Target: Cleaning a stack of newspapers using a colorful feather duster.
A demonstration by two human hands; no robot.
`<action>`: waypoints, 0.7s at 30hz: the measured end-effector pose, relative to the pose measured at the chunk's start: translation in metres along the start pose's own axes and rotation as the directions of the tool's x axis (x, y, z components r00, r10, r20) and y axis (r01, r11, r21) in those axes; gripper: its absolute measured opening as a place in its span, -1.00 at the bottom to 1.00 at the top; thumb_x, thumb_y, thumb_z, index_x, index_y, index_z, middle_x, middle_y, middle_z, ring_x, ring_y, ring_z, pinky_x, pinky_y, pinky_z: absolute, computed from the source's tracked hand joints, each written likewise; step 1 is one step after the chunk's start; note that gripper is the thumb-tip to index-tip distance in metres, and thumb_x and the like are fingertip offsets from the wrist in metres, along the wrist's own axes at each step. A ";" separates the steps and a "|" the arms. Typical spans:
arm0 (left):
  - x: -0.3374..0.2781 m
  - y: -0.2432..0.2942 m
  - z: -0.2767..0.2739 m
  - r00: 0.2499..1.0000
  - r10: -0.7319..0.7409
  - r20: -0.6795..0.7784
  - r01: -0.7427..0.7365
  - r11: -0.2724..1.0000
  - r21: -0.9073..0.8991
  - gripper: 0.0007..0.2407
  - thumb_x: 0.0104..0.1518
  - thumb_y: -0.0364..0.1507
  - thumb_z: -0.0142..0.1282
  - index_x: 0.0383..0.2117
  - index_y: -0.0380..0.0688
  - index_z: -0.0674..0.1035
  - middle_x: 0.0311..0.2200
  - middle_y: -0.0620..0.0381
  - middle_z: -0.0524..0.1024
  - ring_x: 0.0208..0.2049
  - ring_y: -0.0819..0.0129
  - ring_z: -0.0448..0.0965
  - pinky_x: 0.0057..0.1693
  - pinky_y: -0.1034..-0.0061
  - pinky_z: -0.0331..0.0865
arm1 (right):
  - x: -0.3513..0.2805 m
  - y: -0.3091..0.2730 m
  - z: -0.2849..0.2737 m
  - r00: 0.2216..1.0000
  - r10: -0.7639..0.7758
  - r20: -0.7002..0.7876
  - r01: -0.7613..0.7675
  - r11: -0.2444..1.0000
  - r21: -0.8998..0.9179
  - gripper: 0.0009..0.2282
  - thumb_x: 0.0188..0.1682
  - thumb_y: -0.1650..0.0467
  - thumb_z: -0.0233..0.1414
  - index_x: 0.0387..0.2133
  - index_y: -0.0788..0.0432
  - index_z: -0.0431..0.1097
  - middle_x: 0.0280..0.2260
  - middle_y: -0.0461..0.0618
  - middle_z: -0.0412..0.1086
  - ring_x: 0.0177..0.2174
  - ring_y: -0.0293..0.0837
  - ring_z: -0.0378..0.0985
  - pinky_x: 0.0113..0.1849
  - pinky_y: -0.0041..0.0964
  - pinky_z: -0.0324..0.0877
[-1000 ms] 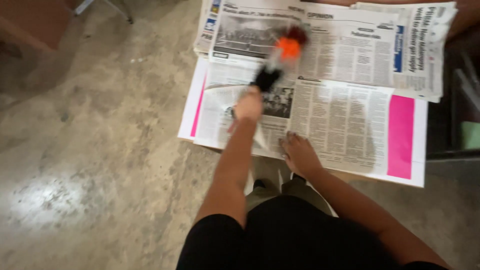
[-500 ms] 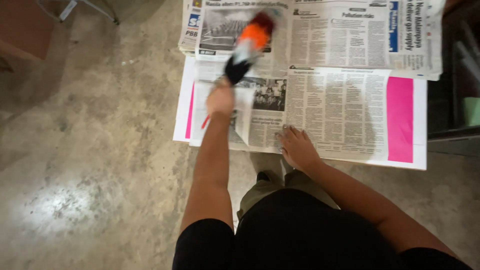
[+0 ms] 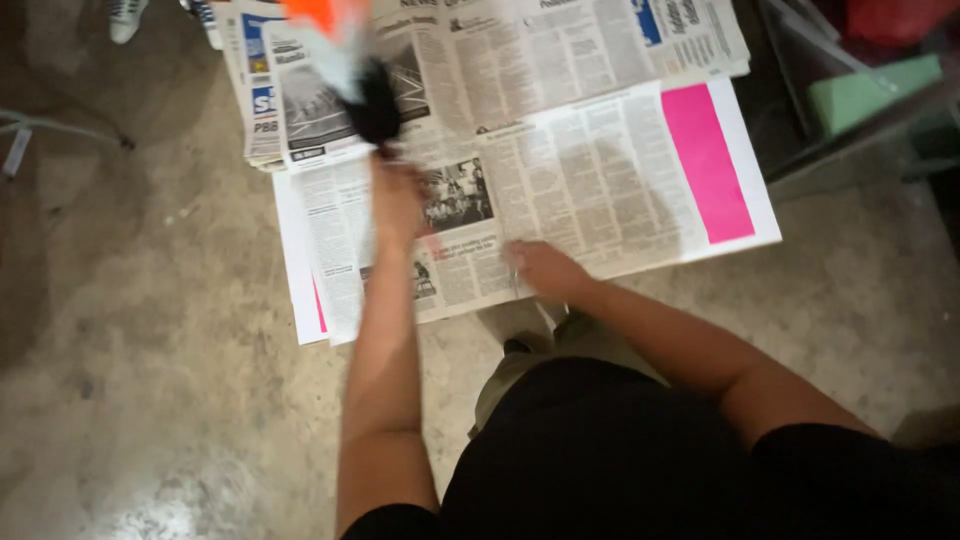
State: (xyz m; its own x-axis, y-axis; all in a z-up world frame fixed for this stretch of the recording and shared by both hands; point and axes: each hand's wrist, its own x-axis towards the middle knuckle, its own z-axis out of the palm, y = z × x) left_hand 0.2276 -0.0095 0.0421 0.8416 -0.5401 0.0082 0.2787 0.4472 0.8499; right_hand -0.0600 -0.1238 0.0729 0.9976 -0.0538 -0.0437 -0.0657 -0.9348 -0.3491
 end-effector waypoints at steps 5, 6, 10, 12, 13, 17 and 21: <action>-0.091 -0.016 0.145 0.968 -0.191 0.162 0.113 0.911 0.397 -0.81 0.34 -0.39 -0.14 0.03 0.07 0.40 -0.18 0.18 0.69 -0.10 0.37 0.61 -0.04 0.47 0.39 | -0.017 0.002 -0.039 0.817 0.576 0.037 -0.267 0.321 0.909 -0.66 0.06 0.27 0.08 0.09 0.06 0.46 -0.02 0.04 0.54 0.02 -0.01 0.56 0.08 -0.08 0.37; -0.105 -0.024 0.159 0.965 -0.198 0.172 0.116 0.911 0.396 -0.81 0.34 -0.39 -0.14 0.03 0.07 0.40 -0.18 0.18 0.69 -0.10 0.37 0.61 -0.04 0.47 0.39 | -0.025 0.006 -0.036 0.810 0.586 0.034 -0.269 0.318 0.909 -0.66 0.06 0.27 0.08 0.09 0.06 0.46 -0.02 0.04 0.54 0.02 -0.01 0.56 0.08 -0.08 0.37; -0.141 -0.053 0.194 0.929 -0.195 0.315 -0.037 0.798 0.602 -0.69 0.25 -0.38 0.07 0.10 -0.16 0.47 -0.10 -0.08 0.63 -0.02 0.07 0.63 0.12 0.20 0.47 | -0.062 0.055 0.013 0.695 0.718 -0.025 -0.426 0.440 0.791 -0.72 0.09 0.35 -0.08 0.05 0.00 0.41 -0.44 0.11 0.49 -0.37 0.05 0.61 -0.21 -0.01 0.47; -0.149 -0.071 0.195 0.849 -0.111 0.516 -0.310 0.686 0.658 -0.70 0.18 -0.45 0.09 0.06 -0.13 0.54 -0.09 -0.07 0.64 0.03 0.01 0.61 0.19 0.15 0.43 | -0.086 0.094 0.029 0.576 0.810 -0.114 -0.490 0.453 0.745 -0.74 0.16 0.35 -0.15 0.07 -0.03 0.37 -0.29 0.18 0.49 -0.22 0.17 0.59 -0.16 0.10 0.41; -0.152 -0.083 0.194 0.741 -0.306 0.598 -0.489 0.365 0.792 -0.58 0.15 -0.28 0.13 0.17 0.02 0.46 0.11 0.06 0.49 0.20 0.04 0.42 0.27 0.04 0.33 | -0.098 0.113 0.024 0.564 0.807 -0.175 -0.540 0.520 0.662 -0.75 0.17 0.40 -0.16 0.07 0.07 0.35 -0.24 0.25 0.48 -0.16 0.25 0.56 -0.12 0.13 0.39; -0.168 -0.094 0.187 0.577 -0.569 0.585 -0.748 -0.081 0.658 -0.37 0.07 -0.11 0.25 0.29 -0.05 0.39 0.33 0.03 0.30 0.40 -0.04 0.12 0.38 -0.09 0.13 | -0.134 0.180 -0.020 0.551 0.738 -0.389 -0.630 0.674 0.387 -0.78 0.16 0.47 -0.16 -0.03 0.28 0.38 -0.26 0.43 0.45 -0.16 0.45 0.53 -0.13 0.28 0.39; -0.157 -0.161 0.151 0.573 -0.563 0.595 -0.765 -0.106 0.636 -0.44 0.07 -0.19 0.29 0.21 -0.15 0.46 0.30 -0.02 0.33 0.36 -0.07 0.21 0.29 0.00 0.33 | -0.137 0.242 -0.040 0.486 0.799 -0.355 -0.742 0.591 0.315 -0.66 0.21 0.41 -0.19 0.22 0.16 0.27 -0.11 0.38 0.46 -0.08 0.37 0.53 -0.10 0.26 0.42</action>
State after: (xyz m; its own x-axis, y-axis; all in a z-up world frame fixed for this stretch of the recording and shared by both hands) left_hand -0.0196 -0.1046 -0.0167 0.0496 -0.9858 -0.1605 -0.9671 -0.0876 0.2390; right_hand -0.2114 -0.3566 0.0318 0.4400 -0.8974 0.0318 -0.7865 -0.4022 -0.4687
